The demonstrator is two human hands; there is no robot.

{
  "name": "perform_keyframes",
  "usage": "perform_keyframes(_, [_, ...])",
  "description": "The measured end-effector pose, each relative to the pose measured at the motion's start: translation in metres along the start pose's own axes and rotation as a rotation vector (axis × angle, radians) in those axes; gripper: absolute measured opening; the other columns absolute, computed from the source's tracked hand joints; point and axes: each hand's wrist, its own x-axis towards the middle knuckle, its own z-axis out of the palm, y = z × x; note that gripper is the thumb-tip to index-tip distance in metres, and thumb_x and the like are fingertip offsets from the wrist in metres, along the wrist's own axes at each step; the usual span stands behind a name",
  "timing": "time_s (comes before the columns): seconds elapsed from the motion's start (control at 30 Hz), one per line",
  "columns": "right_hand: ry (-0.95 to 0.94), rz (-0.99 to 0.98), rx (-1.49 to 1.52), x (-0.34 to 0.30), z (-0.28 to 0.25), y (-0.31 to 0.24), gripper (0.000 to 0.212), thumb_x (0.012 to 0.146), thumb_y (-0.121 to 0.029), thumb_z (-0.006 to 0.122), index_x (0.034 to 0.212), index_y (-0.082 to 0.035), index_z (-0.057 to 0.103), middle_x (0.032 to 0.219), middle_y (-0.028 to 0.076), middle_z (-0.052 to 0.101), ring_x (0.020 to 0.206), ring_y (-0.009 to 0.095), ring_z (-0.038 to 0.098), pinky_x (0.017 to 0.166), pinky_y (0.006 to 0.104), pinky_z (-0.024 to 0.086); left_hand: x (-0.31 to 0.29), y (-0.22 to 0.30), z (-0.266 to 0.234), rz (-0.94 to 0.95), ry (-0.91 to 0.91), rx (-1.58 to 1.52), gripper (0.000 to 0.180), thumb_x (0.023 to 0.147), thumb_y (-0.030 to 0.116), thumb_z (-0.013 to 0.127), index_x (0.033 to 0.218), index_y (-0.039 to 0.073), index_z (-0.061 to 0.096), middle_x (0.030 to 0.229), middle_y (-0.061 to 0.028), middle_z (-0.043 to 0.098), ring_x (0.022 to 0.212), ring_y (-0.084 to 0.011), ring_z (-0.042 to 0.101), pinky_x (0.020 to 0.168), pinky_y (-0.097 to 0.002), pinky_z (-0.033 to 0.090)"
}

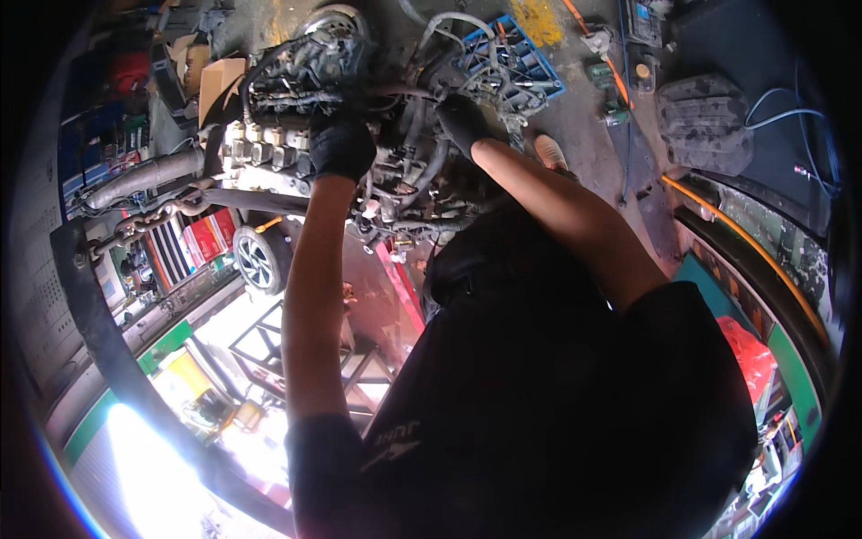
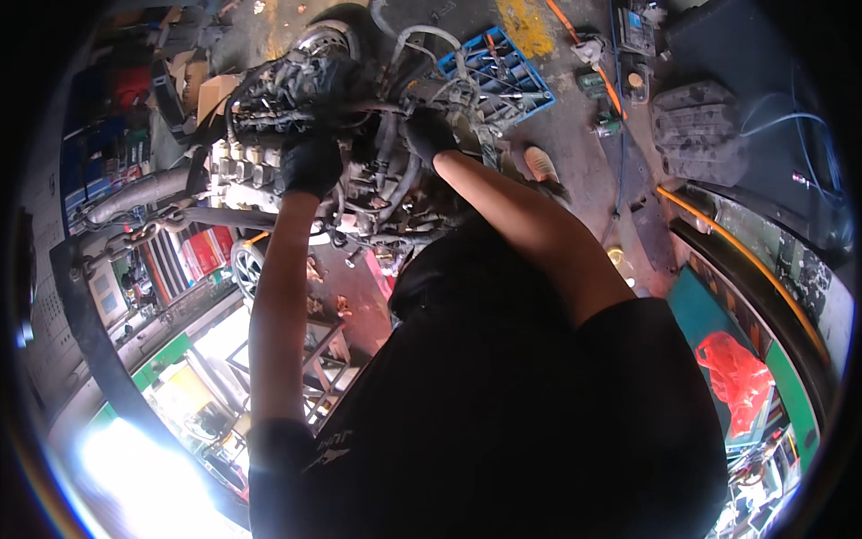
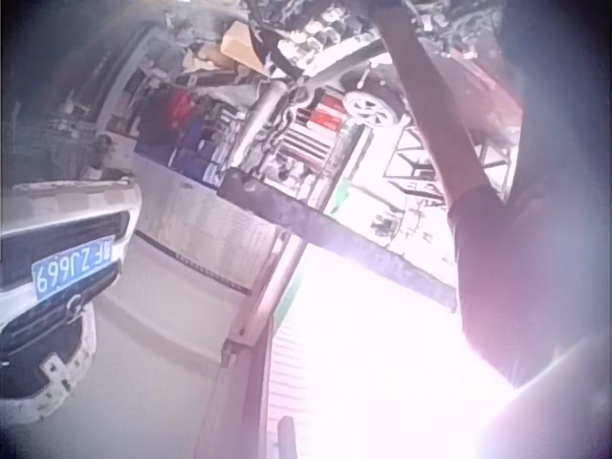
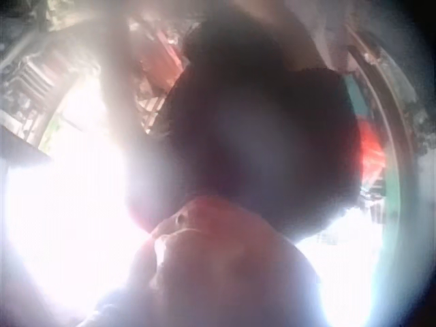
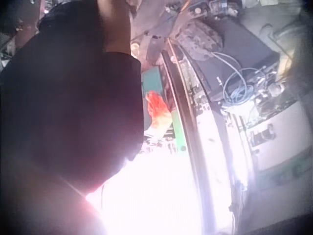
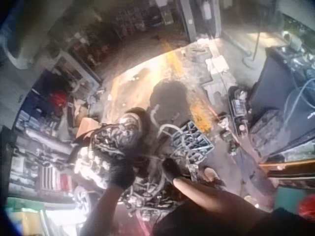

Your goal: The person removes various hoses, wires, and connectors from a car engine using their hands. They systematically detach components and set them aside on the workbench.

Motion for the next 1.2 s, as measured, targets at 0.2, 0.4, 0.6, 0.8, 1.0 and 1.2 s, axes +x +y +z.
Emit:
perform_keyframes(0.2, [-0.236, 0.141, 0.774, 0.0, -0.014, -0.034, 0.018, 0.084, -0.014, 0.051, 0.09, -0.004, 0.065, 0.086, 0.016, 0.067, 0.083, 0.027, 0.066, 0.07, 0.0406, 0.054, -0.026, -0.045, 0.052, 0.068, 0.111, -0.407, 0.04, 0.09, 0.013, 0.047, 0.128, 0.007, 0.057, 0.131, -0.02, 0.055, 0.125, -0.0324, 0.05, 0.106, -0.0418, 0.039])
perform_keyframes(0.4, [-0.162, 0.705, 1.731, 0.029, 0.012, -0.082, 0.021, 0.087, -0.012, 0.055, 0.107, -0.008, 0.059, 0.096, 0.007, 0.062, 0.086, 0.019, 0.063, 0.071, 0.036, 0.054, -0.026, -0.066, 0.105, 0.273, 0.229, -0.281, 0.046, 0.091, 0.014, 0.044, 0.136, 0.005, 0.047, 0.134, -0.0232, 0.05, 0.125, -0.0412, 0.045, 0.11, -0.0483, 0.031])
perform_keyframes(0.6, [0.034, 0.903, 1.76, 0.045, 0.043, -0.082, 0.011, 0.09, -0.018, 0.056, 0.094, -0.012, 0.064, 0.079, 0.005, 0.058, 0.069, 0.014, 0.056, 0.058, 0.0298, 0.047, -0.02, -0.063, 0.095, 0.214, 0.178, -0.387, 0.049, 0.09, 0.01, 0.046, 0.138, 0.005, 0.045, 0.137, -0.0233, 0.046, 0.127, -0.0418, 0.042, 0.11, -0.0484, 0.03])
perform_keyframes(0.8, [-0.259, 0.549, 0.93, 0.011, 0.029, -0.07, 0.022, 0.092, -0.017, 0.049, 0.093, -0.003, 0.066, 0.08, 0.012, 0.064, 0.077, 0.023, 0.063, 0.067, 0.0368, 0.05, -0.021, -0.06, 0.095, 0.215, 0.258, -0.303, 0.047, 0.09, 0.011, 0.049, 0.136, 0.005, 0.047, 0.135, -0.0226, 0.048, 0.122, -0.0408, 0.046, 0.104, -0.0478, 0.037])
perform_keyframes(1.0, [-0.328, 0.009, 0.291, -0.003, 0.008, -0.058, 0.028, 0.086, -0.027, 0.057, 0.102, -0.006, 0.067, 0.098, 0.023, 0.066, 0.093, 0.038, 0.064, 0.079, 0.0462, 0.051, -0.028, -0.061, 0.106, 0.248, 0.405, -0.31, 0.042, 0.094, 0.013, 0.045, 0.135, 0.004, 0.047, 0.129, -0.0236, 0.052, 0.118, -0.0414, 0.048, 0.104, -0.0462, 0.037])
perform_keyframes(1.2, [0.095, -0.083, 0.264, 0.003, -0.006, -0.074, 0.025, 0.084, -0.026, 0.066, 0.099, -0.007, 0.069, 0.092, 0.018, 0.067, 0.089, 0.037, 0.064, 0.076, 0.0441, 0.052, -0.029, -0.04, 0.066, -0.143, 0.01, -0.597, 0.038, 0.098, 0.02, 0.041, 0.13, -0.001, 0.046, 0.128, -0.0272, 0.049, 0.117, -0.0443, 0.046, 0.104, -0.0441, 0.033])
